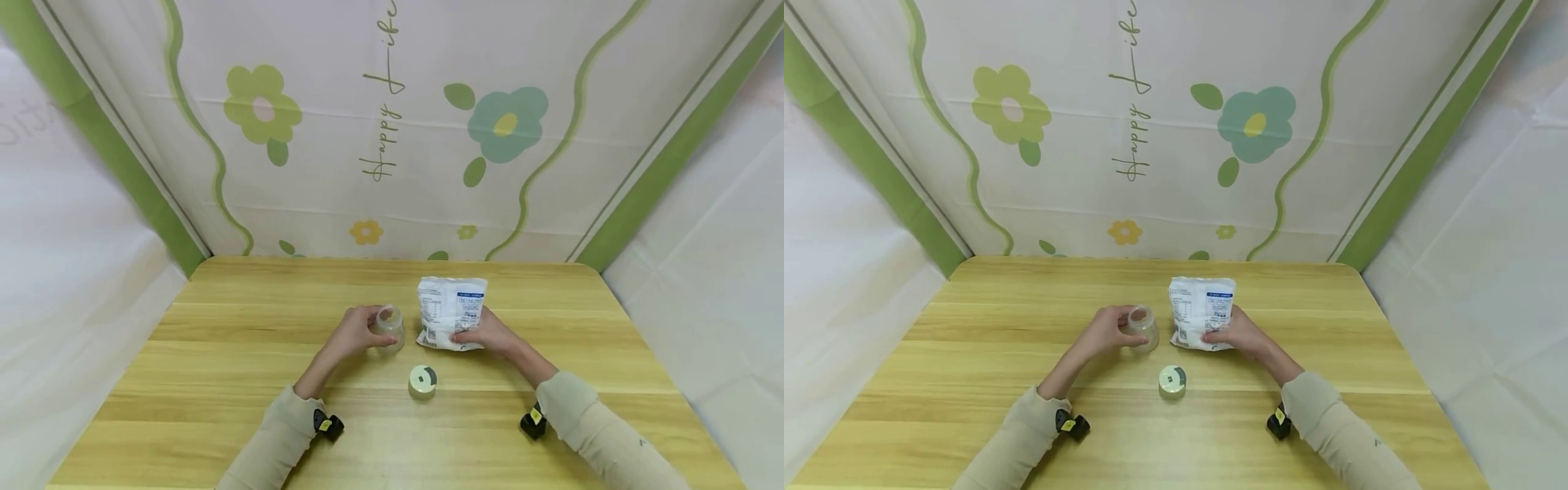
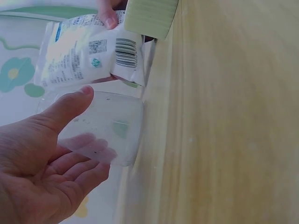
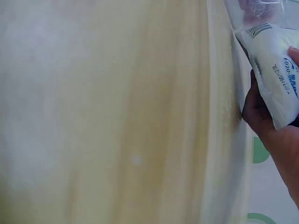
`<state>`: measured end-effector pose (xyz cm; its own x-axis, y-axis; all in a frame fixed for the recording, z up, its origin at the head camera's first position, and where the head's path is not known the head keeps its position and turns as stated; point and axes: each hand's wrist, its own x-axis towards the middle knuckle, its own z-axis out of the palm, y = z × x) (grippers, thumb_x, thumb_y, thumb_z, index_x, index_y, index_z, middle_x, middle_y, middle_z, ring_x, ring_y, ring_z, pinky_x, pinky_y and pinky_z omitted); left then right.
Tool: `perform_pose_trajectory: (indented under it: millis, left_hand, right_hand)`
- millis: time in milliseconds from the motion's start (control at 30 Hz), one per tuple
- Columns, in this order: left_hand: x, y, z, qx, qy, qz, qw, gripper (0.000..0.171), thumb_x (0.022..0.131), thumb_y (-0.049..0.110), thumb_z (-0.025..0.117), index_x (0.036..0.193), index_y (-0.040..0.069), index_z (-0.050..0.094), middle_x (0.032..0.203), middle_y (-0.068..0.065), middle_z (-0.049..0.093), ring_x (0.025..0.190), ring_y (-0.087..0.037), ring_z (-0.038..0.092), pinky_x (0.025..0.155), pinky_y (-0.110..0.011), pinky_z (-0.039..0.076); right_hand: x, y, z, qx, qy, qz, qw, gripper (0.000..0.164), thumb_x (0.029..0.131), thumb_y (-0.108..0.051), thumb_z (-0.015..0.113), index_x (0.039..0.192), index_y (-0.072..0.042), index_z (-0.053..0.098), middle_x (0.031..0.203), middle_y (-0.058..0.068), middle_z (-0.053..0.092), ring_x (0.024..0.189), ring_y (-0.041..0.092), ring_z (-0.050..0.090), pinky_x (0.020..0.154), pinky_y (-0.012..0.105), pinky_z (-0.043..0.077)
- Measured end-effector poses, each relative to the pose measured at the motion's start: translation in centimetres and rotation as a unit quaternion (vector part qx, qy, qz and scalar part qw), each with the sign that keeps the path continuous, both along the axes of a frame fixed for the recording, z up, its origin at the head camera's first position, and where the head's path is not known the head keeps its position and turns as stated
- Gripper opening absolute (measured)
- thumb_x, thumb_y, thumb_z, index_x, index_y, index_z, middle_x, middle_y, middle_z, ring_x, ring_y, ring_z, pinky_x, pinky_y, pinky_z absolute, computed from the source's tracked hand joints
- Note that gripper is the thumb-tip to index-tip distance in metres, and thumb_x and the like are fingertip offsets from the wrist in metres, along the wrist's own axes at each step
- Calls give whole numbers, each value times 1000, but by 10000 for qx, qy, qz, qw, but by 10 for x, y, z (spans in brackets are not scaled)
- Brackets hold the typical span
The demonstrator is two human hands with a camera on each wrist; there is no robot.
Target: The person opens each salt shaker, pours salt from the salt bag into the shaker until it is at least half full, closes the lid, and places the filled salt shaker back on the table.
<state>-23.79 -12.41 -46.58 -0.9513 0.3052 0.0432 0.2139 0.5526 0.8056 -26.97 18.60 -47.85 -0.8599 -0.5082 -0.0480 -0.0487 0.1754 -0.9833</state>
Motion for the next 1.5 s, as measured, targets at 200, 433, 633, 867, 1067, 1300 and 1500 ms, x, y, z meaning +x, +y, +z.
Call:
perform_pose_trajectory:
  millis: [200,433,633,867,1067,1300,1500]
  left_hand:
    - [-1,1,-1,-52,30,-45,10000,63,76,29,88,129,4,65,125,-13,70,116,-27,66,97,-41,54]
    - [-3,2,-1,-138,104,-33,9998,61,75,27,89,127,4,66,121,-11,71,109,-24,68,94,-40,55]
    - [-6,8,2,-136,154,-95,9997,62,74,25,89,128,4,66,119,-12,72,106,-24,68,92,-39,56]
    - [-8,14,4,-87,206,-108,9997,61,74,24,89,126,3,66,119,-14,72,106,-25,68,92,-40,56]
    - [-10,16,2,-120,234,-70,9996,61,74,23,89,127,3,66,119,-14,72,107,-26,68,92,-40,56]
    - [-10,17,1,-145,200,-117,9996,62,74,25,89,127,3,66,117,-13,72,101,-22,68,89,-37,56]
    - [-11,17,2,-159,192,-172,9995,63,75,26,88,128,2,65,119,-15,71,102,-23,68,89,-38,56]
  right_hand:
    - [5,2,2,-440,-171,-75,9989,81,77,4,76,144,-1,32,126,12,66,106,18,69,90,36,57]
    - [10,4,16,-753,-185,155,9969,61,81,3,73,132,-14,46,111,-9,72,100,15,71,86,35,58]
    - [15,4,25,-795,-23,195,9966,54,83,6,70,125,-23,52,110,-11,72,100,14,71,84,32,57]
    - [20,2,26,-904,-308,-157,9953,59,79,3,76,126,-24,51,109,-11,73,98,15,72,84,33,58]
    - [18,3,32,-248,149,-229,9993,56,77,-3,82,126,-9,56,107,-6,74,96,18,73,83,34,58]
    - [12,7,47,459,220,2,9987,54,77,-8,84,123,2,58,107,10,74,90,22,73,80,34,58]
    - [4,8,56,872,456,252,9948,54,78,-10,84,124,-1,57,107,12,73,89,22,73,77,34,59]
